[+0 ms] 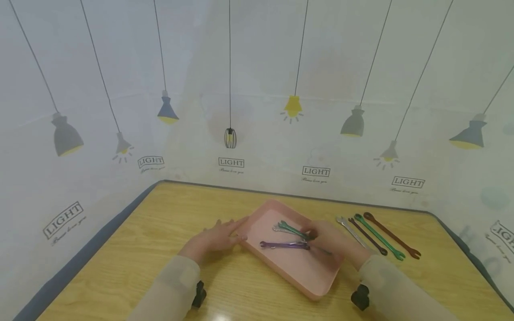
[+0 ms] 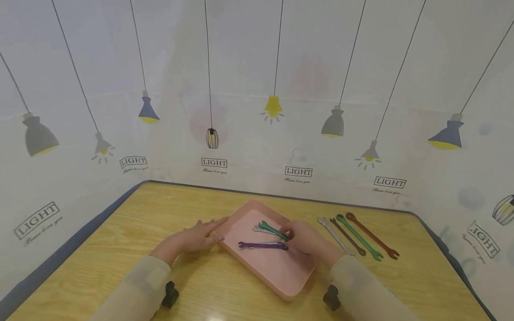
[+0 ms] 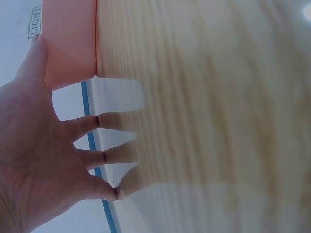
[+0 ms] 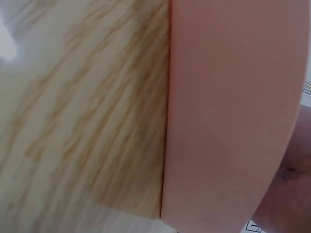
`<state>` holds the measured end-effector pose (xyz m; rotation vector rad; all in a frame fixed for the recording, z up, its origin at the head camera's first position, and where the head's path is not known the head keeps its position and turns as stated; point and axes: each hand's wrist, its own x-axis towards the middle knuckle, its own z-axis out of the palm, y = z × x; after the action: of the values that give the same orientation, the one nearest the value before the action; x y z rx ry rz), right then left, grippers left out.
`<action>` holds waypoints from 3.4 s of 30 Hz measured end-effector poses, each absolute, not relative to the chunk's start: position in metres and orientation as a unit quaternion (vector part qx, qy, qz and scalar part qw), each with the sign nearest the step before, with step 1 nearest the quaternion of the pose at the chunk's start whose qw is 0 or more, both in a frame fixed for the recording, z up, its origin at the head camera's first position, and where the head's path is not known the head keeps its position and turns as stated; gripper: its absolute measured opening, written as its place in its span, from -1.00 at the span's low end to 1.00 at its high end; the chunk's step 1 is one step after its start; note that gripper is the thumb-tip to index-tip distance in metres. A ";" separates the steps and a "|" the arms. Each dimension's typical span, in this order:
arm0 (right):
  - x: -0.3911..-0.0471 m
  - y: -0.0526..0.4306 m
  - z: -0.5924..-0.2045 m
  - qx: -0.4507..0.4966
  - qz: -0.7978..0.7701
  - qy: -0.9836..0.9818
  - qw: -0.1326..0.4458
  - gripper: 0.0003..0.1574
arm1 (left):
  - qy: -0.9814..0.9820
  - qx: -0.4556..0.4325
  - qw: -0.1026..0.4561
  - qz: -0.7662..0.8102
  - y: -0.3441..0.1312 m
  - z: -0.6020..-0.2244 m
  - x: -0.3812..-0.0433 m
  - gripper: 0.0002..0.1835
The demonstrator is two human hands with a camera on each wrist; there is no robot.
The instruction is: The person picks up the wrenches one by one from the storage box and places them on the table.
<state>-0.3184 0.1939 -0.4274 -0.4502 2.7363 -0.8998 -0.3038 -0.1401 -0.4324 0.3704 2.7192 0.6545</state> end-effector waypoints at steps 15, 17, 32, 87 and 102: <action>-0.313 0.192 -0.429 -0.185 -0.245 0.948 0.084 -0.37 | 0.950 0.141 0.161 0.226 -0.142 -0.434 -0.306 -0.33; -0.312 0.193 -0.430 -0.183 -0.242 0.949 0.082 -0.38 | 0.950 0.142 0.162 0.226 -0.142 -0.434 -0.306 -0.32; -0.313 0.192 -0.428 -0.167 -0.201 0.963 0.070 -0.36 | 0.951 0.142 0.159 0.223 -0.140 -0.430 -0.303 -0.33; -0.247 0.276 -0.375 -0.109 -0.356 0.928 0.035 -0.53 | 0.948 0.154 0.161 0.227 -0.141 -0.430 -0.306 -0.32; -0.232 0.336 -0.394 -0.093 -0.321 0.941 0.060 -0.36 | 0.947 0.155 0.161 0.229 -0.140 -0.433 -0.305 -0.31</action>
<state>-0.2315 0.3359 -0.3937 -0.2827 2.8477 -0.9708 -0.3055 -0.1402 -0.4329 0.4427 2.7053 0.6532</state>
